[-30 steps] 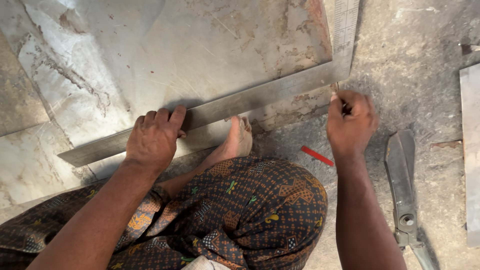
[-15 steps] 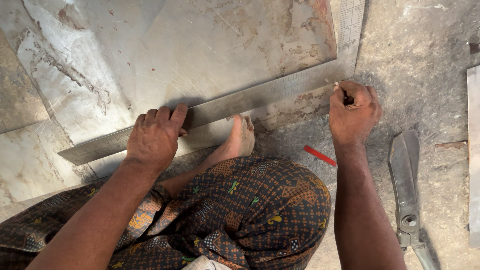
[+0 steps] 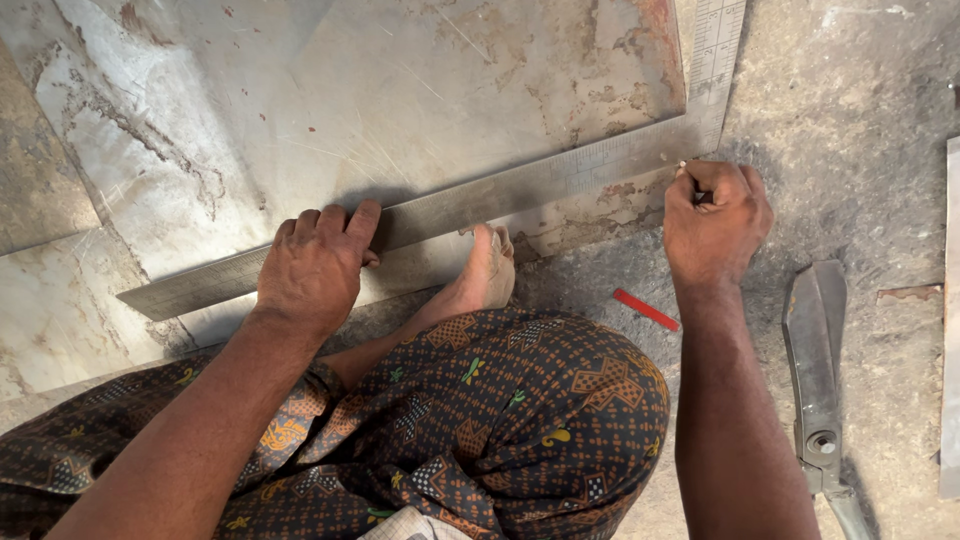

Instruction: The person sits on the floor and uses a metal ruler and a white marking tool to draw straight lines on a large metal sheet. They repeatedly position the ruler at different angles and lengths to create a grid of intersecting lines on the metal surface.

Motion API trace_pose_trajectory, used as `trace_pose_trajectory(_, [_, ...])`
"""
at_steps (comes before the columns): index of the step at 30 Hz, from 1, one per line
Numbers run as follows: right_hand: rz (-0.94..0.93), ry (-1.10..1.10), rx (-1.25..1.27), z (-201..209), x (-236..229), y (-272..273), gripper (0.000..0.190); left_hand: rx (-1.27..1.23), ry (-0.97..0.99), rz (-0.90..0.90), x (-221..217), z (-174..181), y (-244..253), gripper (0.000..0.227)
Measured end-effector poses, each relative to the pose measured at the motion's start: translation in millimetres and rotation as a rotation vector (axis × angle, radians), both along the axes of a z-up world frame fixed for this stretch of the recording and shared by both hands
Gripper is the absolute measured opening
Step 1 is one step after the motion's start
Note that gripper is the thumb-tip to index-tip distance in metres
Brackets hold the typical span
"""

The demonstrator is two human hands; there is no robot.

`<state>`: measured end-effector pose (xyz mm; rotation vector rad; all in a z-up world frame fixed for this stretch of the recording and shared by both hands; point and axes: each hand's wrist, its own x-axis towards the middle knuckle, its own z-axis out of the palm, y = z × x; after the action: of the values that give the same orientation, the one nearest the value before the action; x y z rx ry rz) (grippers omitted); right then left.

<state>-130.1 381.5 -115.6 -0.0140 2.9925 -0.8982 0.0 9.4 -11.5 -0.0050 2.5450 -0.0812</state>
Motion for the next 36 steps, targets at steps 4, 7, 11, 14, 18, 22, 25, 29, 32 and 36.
trace_pose_trajectory(4, [0.096,0.021,0.097,5,-6,1,0.007,-0.005,0.015,-0.019,0,0,-1,0.054])
trace_pose_trajectory(7, [0.12,0.017,0.111,11,-10,0,0.005,0.007,0.031,-0.019,0,1,-1,0.054])
trace_pose_trajectory(11, [0.215,-0.324,0.324,23,-28,6,0.014,0.029,0.049,-0.002,0,6,1,0.051])
trace_pose_trajectory(14, [0.202,-0.262,0.249,47,-26,24,0.016,0.044,0.049,0.023,-4,7,0,0.052])
trace_pose_trajectory(18, [0.198,-0.006,0.173,40,-21,13,0.01,0.041,0.06,-0.004,-2,6,0,0.052])
trace_pose_trajectory(22, [0.15,0.028,0.083,28,-10,9,0.01,0.055,0.093,-0.002,0,3,-1,0.053])
trace_pose_trajectory(25, [0.149,0.023,0.104,21,-8,8,0.008,0.053,0.084,-0.001,1,2,-2,0.053])
trace_pose_trajectory(29, [0.091,-0.05,0.056,18,-6,9,0.008,0.048,0.059,0.008,1,2,-2,0.054])
trace_pose_trajectory(32, [0.138,0.01,0.045,17,-6,10,0.009,0.046,0.059,0.009,1,2,-2,0.053])
trace_pose_trajectory(36, [0.191,0.048,0.167,16,-8,8,0.01,0.046,0.096,-0.011,2,1,-2,0.055])
